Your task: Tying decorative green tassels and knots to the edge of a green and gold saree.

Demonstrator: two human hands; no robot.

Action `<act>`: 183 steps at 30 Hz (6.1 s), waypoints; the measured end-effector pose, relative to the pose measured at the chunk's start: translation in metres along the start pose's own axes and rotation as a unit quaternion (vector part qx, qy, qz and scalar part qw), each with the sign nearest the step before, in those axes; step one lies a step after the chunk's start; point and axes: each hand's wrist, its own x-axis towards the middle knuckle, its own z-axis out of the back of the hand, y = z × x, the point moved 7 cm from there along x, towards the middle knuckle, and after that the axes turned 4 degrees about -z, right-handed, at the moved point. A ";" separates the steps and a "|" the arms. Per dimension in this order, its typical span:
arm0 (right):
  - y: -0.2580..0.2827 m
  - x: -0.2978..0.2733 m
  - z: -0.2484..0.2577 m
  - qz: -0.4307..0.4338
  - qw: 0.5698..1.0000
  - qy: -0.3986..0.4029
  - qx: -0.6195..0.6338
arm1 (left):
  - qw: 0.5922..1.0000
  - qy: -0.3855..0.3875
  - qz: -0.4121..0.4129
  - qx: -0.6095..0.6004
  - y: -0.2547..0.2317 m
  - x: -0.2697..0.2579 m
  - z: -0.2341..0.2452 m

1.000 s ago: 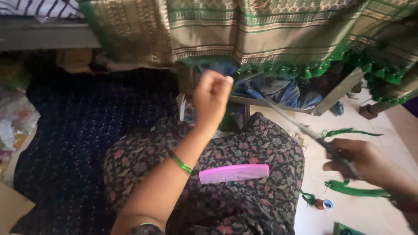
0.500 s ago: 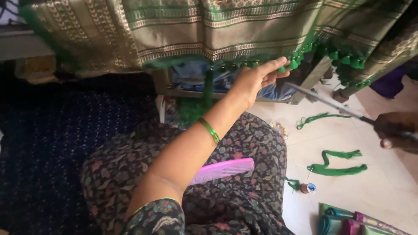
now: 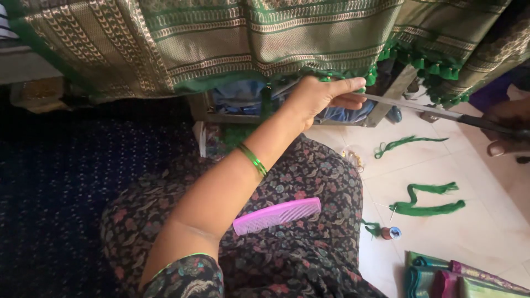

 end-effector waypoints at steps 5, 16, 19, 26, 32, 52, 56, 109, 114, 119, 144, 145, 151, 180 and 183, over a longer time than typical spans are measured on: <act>0.042 0.013 -0.013 0.006 1.000 0.004 -0.029 | 1.000 -0.001 0.019 0.012 -0.004 -0.004 -0.004; 0.069 0.001 -0.030 0.019 0.997 -0.024 -0.071 | 0.999 -0.027 0.022 0.028 0.010 -0.021 0.016; 0.077 -0.002 -0.036 0.028 0.995 -0.041 -0.082 | 0.993 -0.034 0.088 0.071 0.030 -0.062 0.052; 0.172 0.000 -0.043 -0.142 0.983 -0.059 -0.105 | 0.958 -0.223 -0.053 0.171 0.021 -0.126 0.186; 0.243 0.022 -0.045 -0.031 0.994 -0.106 0.001 | 0.963 -0.173 -0.171 0.117 -0.056 -0.094 0.134; 0.391 0.027 -0.049 0.096 0.968 -0.205 -0.112 | 0.932 -0.156 -0.255 0.207 -0.013 -0.104 0.130; 0.419 0.027 -0.042 0.118 0.963 -0.201 -0.133 | 0.928 -0.168 -0.249 0.219 -0.017 -0.107 0.130; 0.551 0.195 -0.321 0.418 0.907 -0.012 0.046 | 0.957 -0.283 0.071 0.002 0.019 -0.303 0.220; 0.492 0.204 -0.244 0.288 0.933 -0.175 0.128 | 0.962 -0.272 0.034 0.007 0.015 -0.256 0.226; 0.430 0.198 -0.176 0.143 0.909 -0.390 0.036 | 0.811 -0.271 0.185 0.484 0.010 -0.209 0.234; 0.450 0.056 -0.097 0.294 0.654 -0.283 0.637 | 0.846 0.020 -0.160 0.509 0.000 -0.201 0.144; 0.437 0.048 -0.092 0.267 0.675 -0.330 0.604 | 0.814 0.011 -0.036 0.579 0.007 -0.193 0.155; 0.497 0.041 -0.075 0.236 0.847 -0.407 0.245 | 0.897 -0.148 -0.170 0.380 -0.074 -0.146 0.150; 0.527 0.066 -0.116 0.276 0.788 -0.265 0.482 | 0.990 -0.110 -0.089 0.011 -0.079 -0.161 0.095; 0.534 0.068 -0.113 0.205 0.738 -0.243 0.595 | 0.984 -0.139 -0.113 0.001 -0.078 -0.158 0.096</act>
